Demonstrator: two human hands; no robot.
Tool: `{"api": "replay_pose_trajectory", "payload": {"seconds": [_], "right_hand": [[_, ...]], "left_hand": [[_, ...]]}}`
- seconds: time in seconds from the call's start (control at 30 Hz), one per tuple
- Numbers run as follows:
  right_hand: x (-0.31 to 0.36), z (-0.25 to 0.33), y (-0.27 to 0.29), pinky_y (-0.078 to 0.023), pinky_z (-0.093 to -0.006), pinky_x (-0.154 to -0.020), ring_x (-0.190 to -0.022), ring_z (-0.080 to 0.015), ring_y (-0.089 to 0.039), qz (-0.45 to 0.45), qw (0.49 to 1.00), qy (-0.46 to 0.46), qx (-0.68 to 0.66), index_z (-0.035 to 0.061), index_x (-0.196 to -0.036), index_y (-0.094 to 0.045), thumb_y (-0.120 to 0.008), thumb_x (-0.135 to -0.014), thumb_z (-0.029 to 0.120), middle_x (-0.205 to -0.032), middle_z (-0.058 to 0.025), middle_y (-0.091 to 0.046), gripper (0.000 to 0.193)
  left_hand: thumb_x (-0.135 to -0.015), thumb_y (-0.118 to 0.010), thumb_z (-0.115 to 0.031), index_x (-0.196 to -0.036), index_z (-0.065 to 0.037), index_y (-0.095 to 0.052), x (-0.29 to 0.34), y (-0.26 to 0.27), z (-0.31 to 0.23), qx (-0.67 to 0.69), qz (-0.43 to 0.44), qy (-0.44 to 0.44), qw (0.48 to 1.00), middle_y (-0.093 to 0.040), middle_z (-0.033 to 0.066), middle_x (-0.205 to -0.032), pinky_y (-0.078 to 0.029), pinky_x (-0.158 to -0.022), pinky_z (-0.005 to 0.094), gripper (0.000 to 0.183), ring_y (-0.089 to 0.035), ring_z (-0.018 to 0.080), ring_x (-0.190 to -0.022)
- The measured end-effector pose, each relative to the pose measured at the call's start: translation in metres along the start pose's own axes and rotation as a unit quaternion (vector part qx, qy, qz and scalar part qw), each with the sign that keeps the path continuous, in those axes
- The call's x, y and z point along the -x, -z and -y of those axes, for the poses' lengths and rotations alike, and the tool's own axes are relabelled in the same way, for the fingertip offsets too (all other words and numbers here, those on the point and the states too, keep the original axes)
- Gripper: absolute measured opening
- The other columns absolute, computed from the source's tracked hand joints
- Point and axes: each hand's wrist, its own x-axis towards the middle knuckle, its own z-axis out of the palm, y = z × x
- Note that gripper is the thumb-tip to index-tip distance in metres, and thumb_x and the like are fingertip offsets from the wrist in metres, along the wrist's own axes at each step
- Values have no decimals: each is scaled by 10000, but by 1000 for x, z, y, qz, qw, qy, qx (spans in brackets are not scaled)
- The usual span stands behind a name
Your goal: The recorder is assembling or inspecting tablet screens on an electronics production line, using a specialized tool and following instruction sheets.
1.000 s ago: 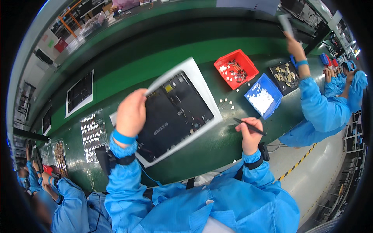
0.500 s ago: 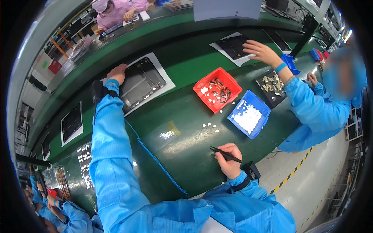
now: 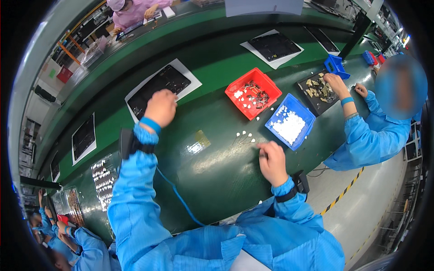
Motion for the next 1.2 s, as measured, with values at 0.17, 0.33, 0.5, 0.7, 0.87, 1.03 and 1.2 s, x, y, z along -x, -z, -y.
{"api": "replay_pose_trajectory", "payload": {"seconds": [0.17, 0.33, 0.5, 0.7, 0.87, 1.03, 1.2], "right_hand": [[-8, -10, -10, -422, -358, -539, -628, -262, -543, -5, 1000, -4, 18, 73, -842, -601, -559, -611, 3, -705, -68, -528, 246], [10, 10, 19, -447, -304, -546, -610, -263, -548, -8, 996, -37, -82, 37, -809, -595, -590, -634, -11, -708, -96, -532, 181], [68, 17, 55, -400, -310, -577, -630, -208, -544, 146, 978, 145, -16, 97, -802, -619, -667, -600, 53, -726, -23, -545, 213], [114, 14, 52, -376, -298, -596, -632, -175, -520, 171, 971, 159, 50, 124, -813, -629, -706, -593, 141, -768, 8, -547, 234], [117, 15, 45, -381, -303, -592, -648, -175, -520, 140, 973, 173, 60, 117, -784, -618, -688, -617, 124, -765, 5, -546, 181], [111, 13, 40, -384, -307, -557, -626, -196, -528, 143, 975, 167, 45, 103, -747, -595, -667, -621, 71, -732, -12, -552, 149], [87, 3, 33, -400, -319, -555, -621, -219, -549, 83, 986, 141, 13, 92, -731, -578, -644, -624, 31, -694, -27, -565, 140]], "left_hand": [[-733, -584, -187, -944, -65, -591, 99, 40, -82, 24, 147, 53, 987, -547, 114, -990, -439, -786, 401, 244, -500, 326, -915], [-755, -599, -313, -1197, -70, -460, 169, 25, -116, 6, 154, 63, 986, -394, 179, -1258, -396, -880, 437, 523, -381, 387, -1138], [-762, -585, -343, -1228, -76, -425, 180, 15, -121, -13, 130, 92, 987, -333, 177, -1315, -324, -929, 485, 561, -315, 400, -1191], [-761, -594, -301, -1200, -71, -448, 188, 10, -125, 10, 81, 86, 993, -338, 180, -1310, -306, -945, 477, 517, -312, 399, -1193], [-725, -615, -184, -1123, -58, -500, 198, 25, -141, 67, 15, 41, 997, -397, 184, -1252, -333, -931, 460, 433, -355, 405, -1159], [-659, -625, -95, -1020, -62, -554, 206, 22, -178, 163, 17, -47, 985, -495, 136, -1142, -362, -902, 452, 369, -415, 382, -1111], [-666, -616, -71, -1013, -57, -561, 205, 0, -203, 238, 22, -85, 967, -520, 110, -1106, -389, -874, 421, 352, -440, 343, -1092]]}}
